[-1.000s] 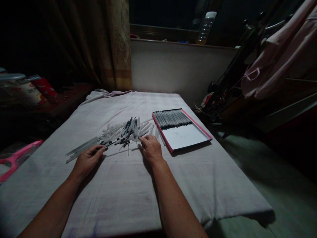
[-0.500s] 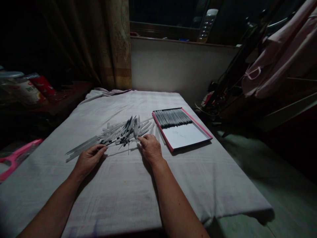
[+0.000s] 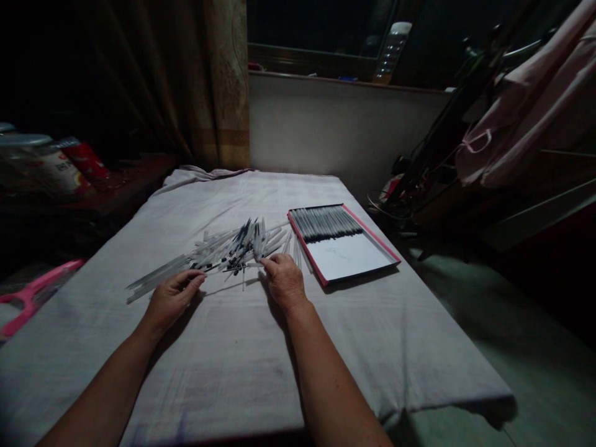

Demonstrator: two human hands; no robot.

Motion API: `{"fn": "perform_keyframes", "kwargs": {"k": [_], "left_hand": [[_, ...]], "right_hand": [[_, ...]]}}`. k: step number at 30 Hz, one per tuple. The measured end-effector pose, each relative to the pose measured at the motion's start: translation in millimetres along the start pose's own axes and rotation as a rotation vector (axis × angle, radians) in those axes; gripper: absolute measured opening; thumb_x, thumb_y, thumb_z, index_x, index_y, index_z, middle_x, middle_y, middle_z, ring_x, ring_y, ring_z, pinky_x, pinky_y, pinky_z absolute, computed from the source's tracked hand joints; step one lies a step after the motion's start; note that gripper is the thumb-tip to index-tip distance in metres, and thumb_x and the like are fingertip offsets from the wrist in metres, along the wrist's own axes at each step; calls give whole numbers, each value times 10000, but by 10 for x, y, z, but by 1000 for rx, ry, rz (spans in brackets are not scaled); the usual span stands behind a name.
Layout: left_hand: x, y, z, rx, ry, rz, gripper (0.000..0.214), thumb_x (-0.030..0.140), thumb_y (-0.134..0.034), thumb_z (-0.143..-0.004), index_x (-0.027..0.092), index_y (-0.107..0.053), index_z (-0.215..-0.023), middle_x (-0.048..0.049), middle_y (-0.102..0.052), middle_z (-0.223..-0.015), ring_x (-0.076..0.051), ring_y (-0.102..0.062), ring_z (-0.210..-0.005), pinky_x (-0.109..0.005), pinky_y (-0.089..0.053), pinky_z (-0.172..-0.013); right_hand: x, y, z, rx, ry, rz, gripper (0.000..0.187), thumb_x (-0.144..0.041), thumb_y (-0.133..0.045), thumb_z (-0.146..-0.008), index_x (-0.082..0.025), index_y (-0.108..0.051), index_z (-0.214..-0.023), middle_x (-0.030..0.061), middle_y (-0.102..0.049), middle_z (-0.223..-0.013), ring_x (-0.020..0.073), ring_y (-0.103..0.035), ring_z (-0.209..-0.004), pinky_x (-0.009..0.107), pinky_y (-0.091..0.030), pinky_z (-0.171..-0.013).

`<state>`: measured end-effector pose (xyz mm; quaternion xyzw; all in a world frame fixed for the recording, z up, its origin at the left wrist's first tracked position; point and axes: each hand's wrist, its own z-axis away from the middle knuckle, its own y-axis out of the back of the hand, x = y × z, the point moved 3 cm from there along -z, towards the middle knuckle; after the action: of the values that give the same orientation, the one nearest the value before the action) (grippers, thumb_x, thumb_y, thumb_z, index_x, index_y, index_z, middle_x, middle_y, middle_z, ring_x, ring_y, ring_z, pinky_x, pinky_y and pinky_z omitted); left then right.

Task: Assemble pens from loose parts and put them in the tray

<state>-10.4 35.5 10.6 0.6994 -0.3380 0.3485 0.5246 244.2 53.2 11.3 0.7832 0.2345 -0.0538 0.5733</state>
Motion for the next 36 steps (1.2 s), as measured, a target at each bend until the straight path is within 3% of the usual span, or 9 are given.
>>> {"fn": "perform_keyframes", "kwargs": {"k": [5,10,24,32,36], "left_hand": [[-104,114,-23,14,48,52,334,539,-647,-731,232,-734,-829,-41,-745,-835,-217,-688,-805,-263,-528,-644],[-149,81,-18,-7,69,84,349,542,-665,-712,229,-738,-847,-43,-741,-827,-216,-685,-790,-244,-508,-581],[-115,69,-27,37,40,9,357,552,-634,-721,225,-731,-828,-51,-751,-849,-218,-676,-800,-282,-523,-684],[-134,61,-33,70,159,257,493,610,-753,-593,177,-713,-827,-9,-675,-659,-137,-587,-530,-244,-479,-508],[-131,48,-16,100,195,329,548,637,-736,-617,162,-680,-884,29,-597,-559,-115,-522,-441,-242,-471,-430]], "right_hand": [[116,22,-2,28,-34,31,326,-139,-566,-901,-281,-745,-1133,84,-697,-1011,237,-586,-968,319,-479,-799],[108,31,-1,28,-30,40,323,-141,-583,-894,-279,-743,-1139,82,-702,-1029,236,-589,-975,312,-478,-789],[-64,3,-6,-48,22,116,317,-170,-538,-940,-287,-739,-1155,92,-704,-1034,236,-584,-979,315,-458,-793],[-137,7,3,-81,65,197,297,-204,-544,-950,-290,-730,-1164,76,-702,-1034,243,-576,-970,329,-424,-798],[-197,13,12,-74,89,179,300,-202,-546,-949,-293,-730,-1168,78,-701,-1054,245,-573,-976,332,-423,-796]]}}
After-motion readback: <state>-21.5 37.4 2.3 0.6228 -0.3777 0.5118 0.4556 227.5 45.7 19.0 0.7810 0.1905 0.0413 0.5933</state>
